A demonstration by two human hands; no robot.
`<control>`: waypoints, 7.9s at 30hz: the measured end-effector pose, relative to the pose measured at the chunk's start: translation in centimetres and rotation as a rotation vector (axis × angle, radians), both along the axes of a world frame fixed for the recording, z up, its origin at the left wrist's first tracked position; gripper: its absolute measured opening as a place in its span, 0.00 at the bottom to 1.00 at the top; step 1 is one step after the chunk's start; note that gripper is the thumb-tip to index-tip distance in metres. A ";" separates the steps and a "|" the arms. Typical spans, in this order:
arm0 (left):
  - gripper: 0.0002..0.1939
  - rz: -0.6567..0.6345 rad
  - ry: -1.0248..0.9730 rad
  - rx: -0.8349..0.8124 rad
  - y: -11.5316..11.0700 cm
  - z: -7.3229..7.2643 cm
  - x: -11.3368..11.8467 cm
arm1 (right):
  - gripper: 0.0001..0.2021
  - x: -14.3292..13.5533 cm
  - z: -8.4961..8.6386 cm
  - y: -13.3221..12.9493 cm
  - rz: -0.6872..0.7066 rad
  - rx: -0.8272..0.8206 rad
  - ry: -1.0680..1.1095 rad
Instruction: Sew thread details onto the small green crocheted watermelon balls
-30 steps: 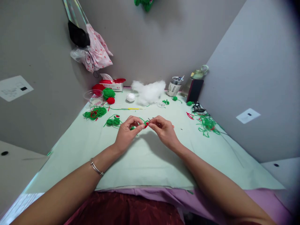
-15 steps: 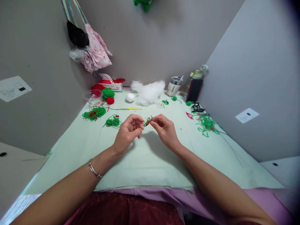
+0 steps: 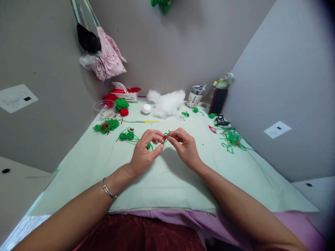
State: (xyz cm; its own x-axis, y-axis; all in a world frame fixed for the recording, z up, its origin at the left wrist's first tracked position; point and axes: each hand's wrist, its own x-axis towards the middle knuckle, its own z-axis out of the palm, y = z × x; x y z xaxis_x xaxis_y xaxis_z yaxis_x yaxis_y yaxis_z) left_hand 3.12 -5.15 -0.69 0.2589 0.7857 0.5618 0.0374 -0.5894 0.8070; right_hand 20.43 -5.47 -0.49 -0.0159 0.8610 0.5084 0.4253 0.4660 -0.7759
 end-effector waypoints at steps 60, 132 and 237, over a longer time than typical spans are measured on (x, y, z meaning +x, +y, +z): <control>0.13 -0.307 -0.162 -0.831 1.5 -0.6 0.2 | 0.12 -0.2 1.9 -1.0 0.349 -0.352 0.242; 0.09 -0.505 -0.215 -0.853 2.6 0.0 -1.0 | 0.06 1.9 1.6 -0.1 0.101 -0.021 -0.164; 0.11 -0.407 -0.303 -0.784 1.3 0.1 -0.2 | 0.05 0.3 0.5 -0.5 0.089 0.029 0.005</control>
